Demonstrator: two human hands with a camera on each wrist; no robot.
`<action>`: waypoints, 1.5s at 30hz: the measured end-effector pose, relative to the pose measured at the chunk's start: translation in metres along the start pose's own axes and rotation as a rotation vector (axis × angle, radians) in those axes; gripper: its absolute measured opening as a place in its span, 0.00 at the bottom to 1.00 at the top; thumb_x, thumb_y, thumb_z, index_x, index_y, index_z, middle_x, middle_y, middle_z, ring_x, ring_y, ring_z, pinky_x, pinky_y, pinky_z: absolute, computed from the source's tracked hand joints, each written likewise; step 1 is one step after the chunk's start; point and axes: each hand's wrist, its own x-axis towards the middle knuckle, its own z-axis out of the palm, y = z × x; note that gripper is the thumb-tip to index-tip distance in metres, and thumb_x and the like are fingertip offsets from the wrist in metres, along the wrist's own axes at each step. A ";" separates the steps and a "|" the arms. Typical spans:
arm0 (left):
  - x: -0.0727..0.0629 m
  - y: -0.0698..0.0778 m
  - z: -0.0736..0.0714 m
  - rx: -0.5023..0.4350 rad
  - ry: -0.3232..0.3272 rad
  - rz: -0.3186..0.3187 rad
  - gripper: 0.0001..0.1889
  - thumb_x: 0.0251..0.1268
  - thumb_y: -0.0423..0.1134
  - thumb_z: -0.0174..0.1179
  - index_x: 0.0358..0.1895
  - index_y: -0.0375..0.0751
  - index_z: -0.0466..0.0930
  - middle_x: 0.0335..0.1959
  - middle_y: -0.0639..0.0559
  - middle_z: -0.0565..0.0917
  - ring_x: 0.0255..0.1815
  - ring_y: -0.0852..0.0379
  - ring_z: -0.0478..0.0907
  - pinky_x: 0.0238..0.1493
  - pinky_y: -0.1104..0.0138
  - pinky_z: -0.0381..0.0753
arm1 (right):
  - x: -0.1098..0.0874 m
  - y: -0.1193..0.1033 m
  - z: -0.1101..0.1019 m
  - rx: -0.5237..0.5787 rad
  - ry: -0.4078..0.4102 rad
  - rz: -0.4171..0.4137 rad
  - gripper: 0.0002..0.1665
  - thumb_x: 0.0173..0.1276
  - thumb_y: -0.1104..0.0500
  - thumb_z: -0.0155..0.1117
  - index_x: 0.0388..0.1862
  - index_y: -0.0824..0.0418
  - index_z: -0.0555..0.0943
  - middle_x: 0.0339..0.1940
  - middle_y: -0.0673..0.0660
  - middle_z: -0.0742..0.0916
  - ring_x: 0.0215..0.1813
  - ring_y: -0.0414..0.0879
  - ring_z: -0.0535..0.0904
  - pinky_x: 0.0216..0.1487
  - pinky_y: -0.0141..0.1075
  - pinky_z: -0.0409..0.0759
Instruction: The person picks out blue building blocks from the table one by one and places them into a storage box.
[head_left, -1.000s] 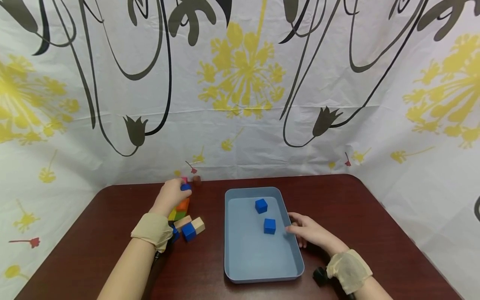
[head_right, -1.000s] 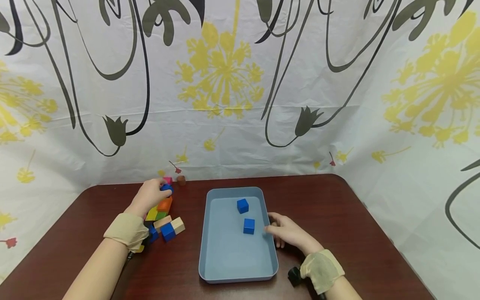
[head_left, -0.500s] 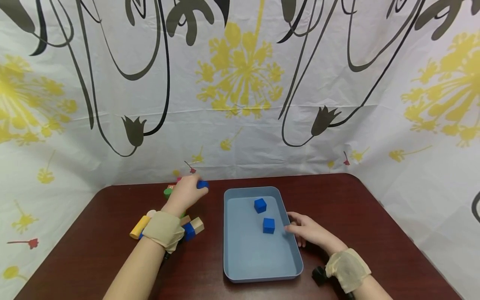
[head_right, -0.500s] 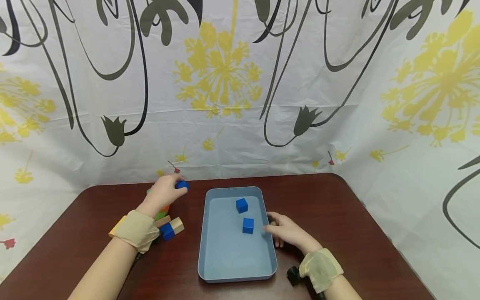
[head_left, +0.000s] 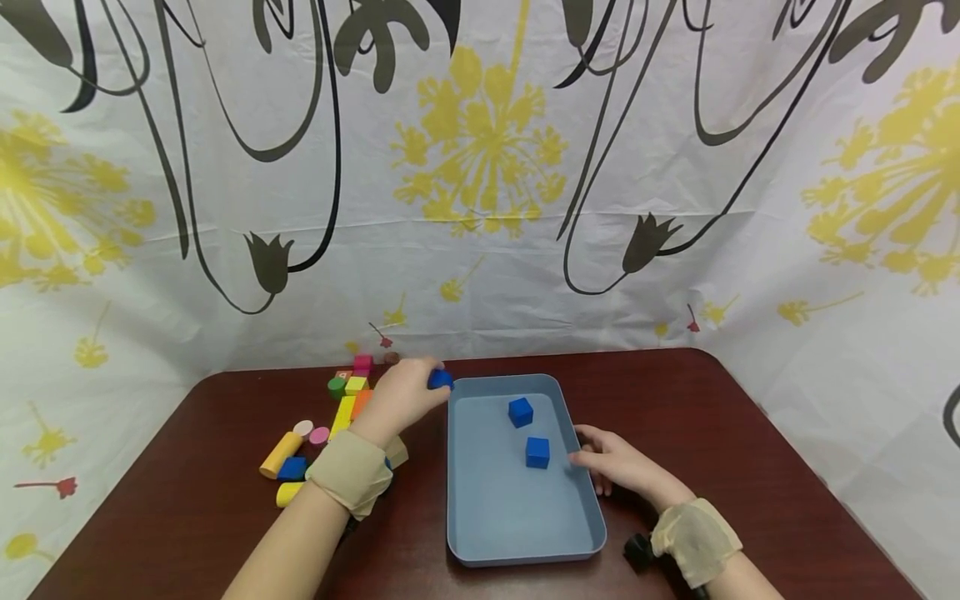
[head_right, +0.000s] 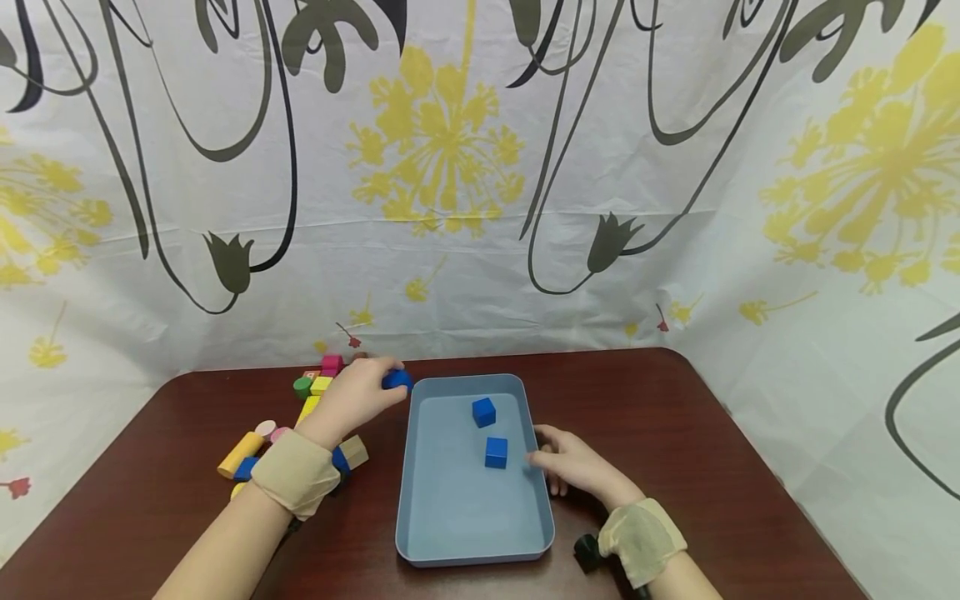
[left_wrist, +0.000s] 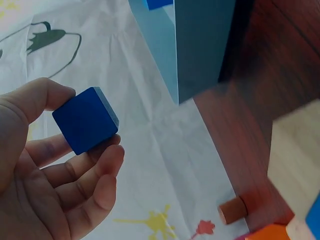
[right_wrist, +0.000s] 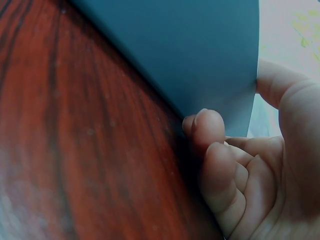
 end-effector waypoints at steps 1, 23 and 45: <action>0.000 0.002 0.002 0.011 -0.003 0.011 0.20 0.60 0.44 0.63 0.53 0.37 0.79 0.46 0.46 0.83 0.40 0.49 0.79 0.46 0.54 0.80 | 0.000 0.001 0.000 0.001 -0.001 -0.001 0.41 0.69 0.54 0.60 0.71 0.74 0.57 0.16 0.56 0.76 0.14 0.50 0.74 0.18 0.44 0.77; 0.001 0.019 0.037 0.090 -0.085 0.122 0.19 0.59 0.45 0.67 0.49 0.37 0.82 0.41 0.47 0.84 0.34 0.54 0.78 0.42 0.58 0.81 | -0.001 0.001 0.001 0.008 -0.004 -0.001 0.41 0.69 0.54 0.60 0.71 0.74 0.56 0.16 0.56 0.76 0.14 0.51 0.74 0.18 0.45 0.77; 0.006 0.016 0.049 0.135 -0.211 0.178 0.20 0.58 0.44 0.68 0.51 0.38 0.82 0.42 0.49 0.84 0.38 0.55 0.77 0.46 0.61 0.80 | 0.001 0.000 0.000 -0.009 -0.004 0.000 0.39 0.70 0.55 0.58 0.71 0.75 0.56 0.15 0.57 0.76 0.15 0.51 0.74 0.18 0.44 0.77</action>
